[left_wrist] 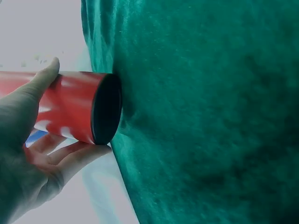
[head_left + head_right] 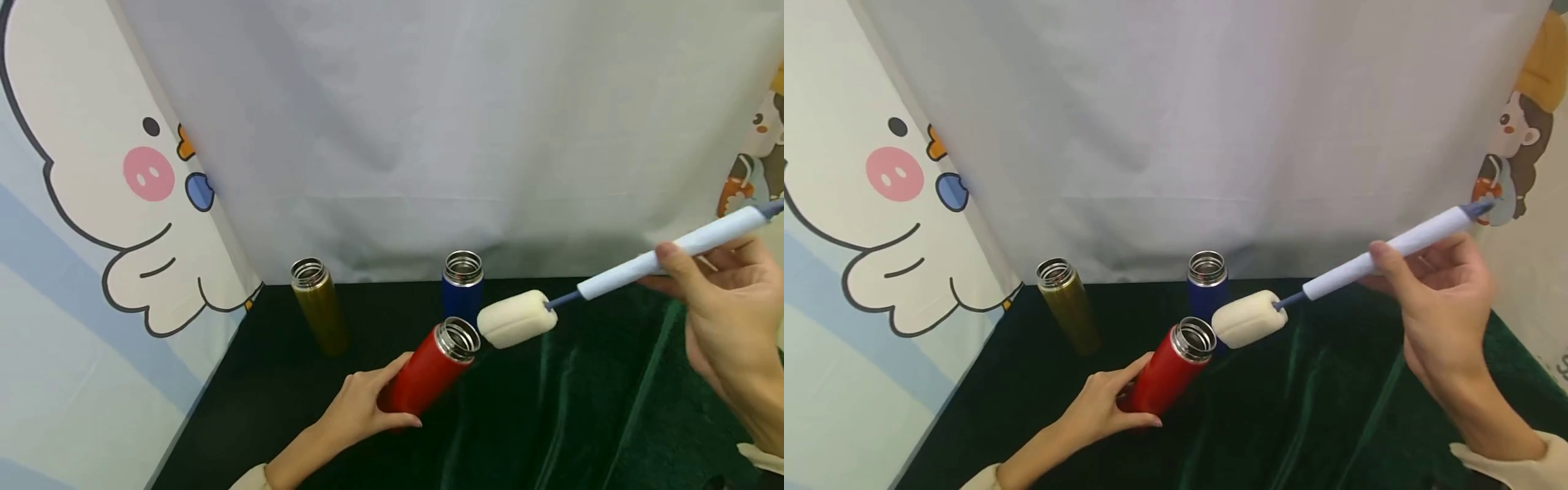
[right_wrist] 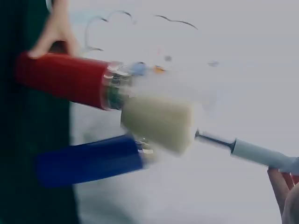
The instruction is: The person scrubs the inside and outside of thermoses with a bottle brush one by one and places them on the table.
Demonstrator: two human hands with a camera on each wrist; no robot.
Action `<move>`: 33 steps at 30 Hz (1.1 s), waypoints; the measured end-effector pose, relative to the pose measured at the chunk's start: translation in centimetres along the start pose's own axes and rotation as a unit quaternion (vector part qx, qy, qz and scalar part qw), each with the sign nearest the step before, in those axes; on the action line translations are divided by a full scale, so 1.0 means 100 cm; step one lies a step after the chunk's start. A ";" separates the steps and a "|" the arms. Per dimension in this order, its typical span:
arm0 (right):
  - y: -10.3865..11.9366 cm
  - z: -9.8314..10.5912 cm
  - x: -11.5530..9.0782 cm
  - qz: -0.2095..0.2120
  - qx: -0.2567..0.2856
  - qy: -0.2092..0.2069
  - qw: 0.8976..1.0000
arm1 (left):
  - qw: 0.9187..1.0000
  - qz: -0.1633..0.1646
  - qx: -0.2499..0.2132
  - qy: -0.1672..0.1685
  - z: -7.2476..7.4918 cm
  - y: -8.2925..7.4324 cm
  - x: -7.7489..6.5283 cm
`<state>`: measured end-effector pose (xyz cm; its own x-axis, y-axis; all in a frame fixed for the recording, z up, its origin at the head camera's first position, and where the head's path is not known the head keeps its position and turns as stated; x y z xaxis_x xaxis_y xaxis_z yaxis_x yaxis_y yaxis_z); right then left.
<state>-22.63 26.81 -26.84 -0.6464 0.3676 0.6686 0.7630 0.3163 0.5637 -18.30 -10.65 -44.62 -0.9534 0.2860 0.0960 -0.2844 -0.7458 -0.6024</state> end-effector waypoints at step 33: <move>-0.009 0.014 -0.024 -0.016 -0.085 0.243 0.966 | 0.999 -0.014 0.032 -0.013 0.001 -0.007 0.004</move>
<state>-21.80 26.88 -29.60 -0.6220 -0.1077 0.7756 0.7595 0.1578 0.6310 -18.49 -10.10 -44.10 -0.9472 0.2913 0.1338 -0.3156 -0.7747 -0.5479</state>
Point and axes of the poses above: each hand's wrist, its own x-axis towards the middle knuckle, its own z-axis out of the back of the hand, y = z × x, the point moved 2 cm from there along x, towards the middle knuckle, and after that the axes turned 10 degrees about z, right-handed, at the moved point
